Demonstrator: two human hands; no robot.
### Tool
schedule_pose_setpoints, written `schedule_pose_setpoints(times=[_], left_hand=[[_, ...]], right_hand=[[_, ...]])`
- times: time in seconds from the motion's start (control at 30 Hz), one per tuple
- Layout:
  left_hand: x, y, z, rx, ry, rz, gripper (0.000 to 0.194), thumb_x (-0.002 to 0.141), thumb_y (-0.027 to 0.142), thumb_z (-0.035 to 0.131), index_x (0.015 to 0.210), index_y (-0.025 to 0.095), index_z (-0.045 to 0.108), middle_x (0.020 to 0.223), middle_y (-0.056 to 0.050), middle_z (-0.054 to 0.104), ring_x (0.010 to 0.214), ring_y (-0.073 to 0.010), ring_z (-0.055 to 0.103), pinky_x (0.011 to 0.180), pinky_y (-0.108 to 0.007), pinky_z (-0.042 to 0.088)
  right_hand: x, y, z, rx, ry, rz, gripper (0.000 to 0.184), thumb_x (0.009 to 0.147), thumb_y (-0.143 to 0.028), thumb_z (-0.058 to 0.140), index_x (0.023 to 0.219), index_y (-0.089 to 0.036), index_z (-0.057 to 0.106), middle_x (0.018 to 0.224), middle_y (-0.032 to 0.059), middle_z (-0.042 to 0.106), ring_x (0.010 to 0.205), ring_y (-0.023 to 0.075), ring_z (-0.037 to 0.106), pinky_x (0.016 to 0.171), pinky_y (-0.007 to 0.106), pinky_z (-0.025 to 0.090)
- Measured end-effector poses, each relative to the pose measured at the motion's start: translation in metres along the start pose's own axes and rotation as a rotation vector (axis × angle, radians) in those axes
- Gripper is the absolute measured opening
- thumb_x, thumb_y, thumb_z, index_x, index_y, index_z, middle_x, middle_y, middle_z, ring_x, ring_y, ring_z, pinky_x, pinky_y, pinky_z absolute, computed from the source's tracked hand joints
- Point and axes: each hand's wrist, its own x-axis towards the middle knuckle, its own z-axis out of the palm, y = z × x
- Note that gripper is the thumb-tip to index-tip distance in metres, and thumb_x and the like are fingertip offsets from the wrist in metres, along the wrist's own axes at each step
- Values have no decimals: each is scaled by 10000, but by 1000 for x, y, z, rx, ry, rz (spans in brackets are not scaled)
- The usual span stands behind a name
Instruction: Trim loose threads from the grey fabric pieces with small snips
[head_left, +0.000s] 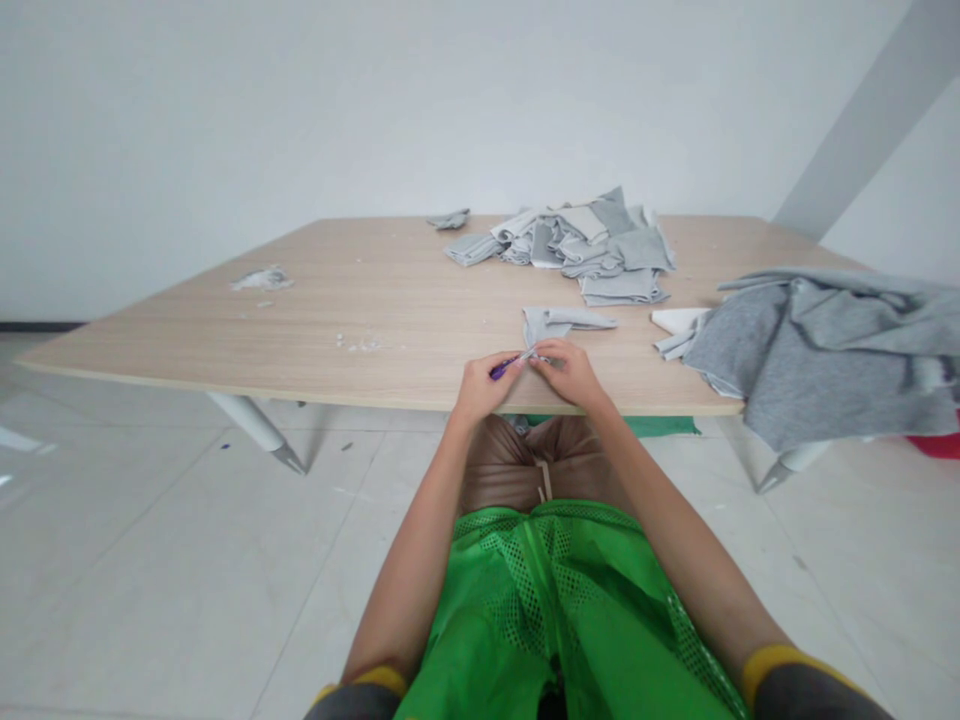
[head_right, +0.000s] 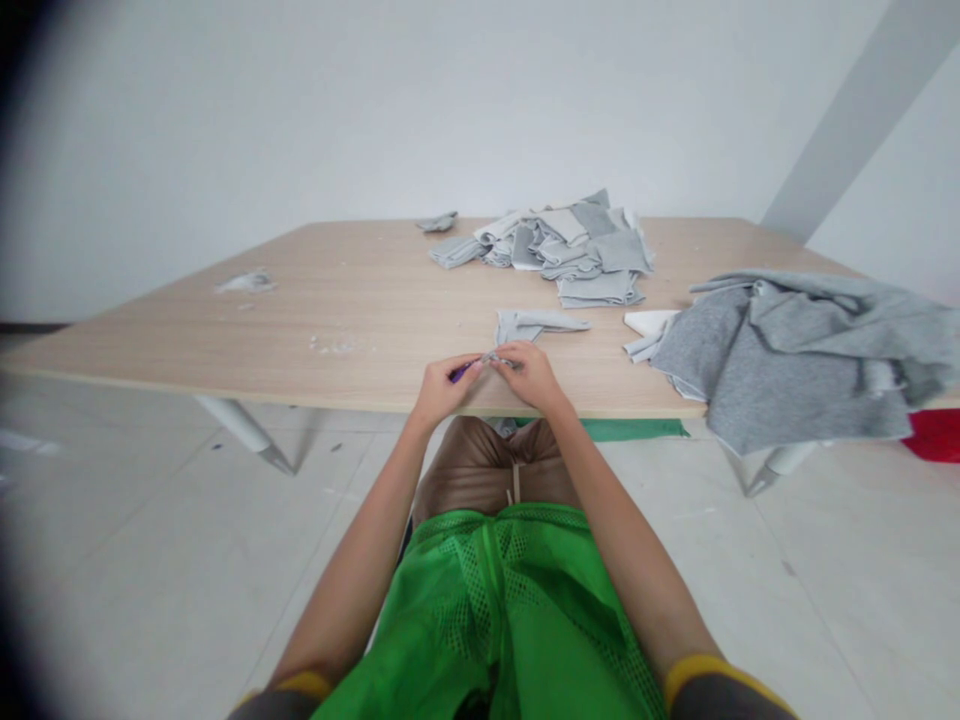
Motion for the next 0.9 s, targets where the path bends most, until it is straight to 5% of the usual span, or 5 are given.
schedule_pose_setpoints(times=[0.9], left_hand=[[0, -3, 1, 61, 1, 29, 347, 926, 445, 607, 1019, 168, 793, 1025, -83, 794, 923, -240, 740, 853, -322, 556]], right_hand=[[-1, 6, 1, 4, 18, -38, 176, 880, -343, 683, 803, -220, 782, 885, 67, 765, 881, 235, 690, 876, 387, 523]])
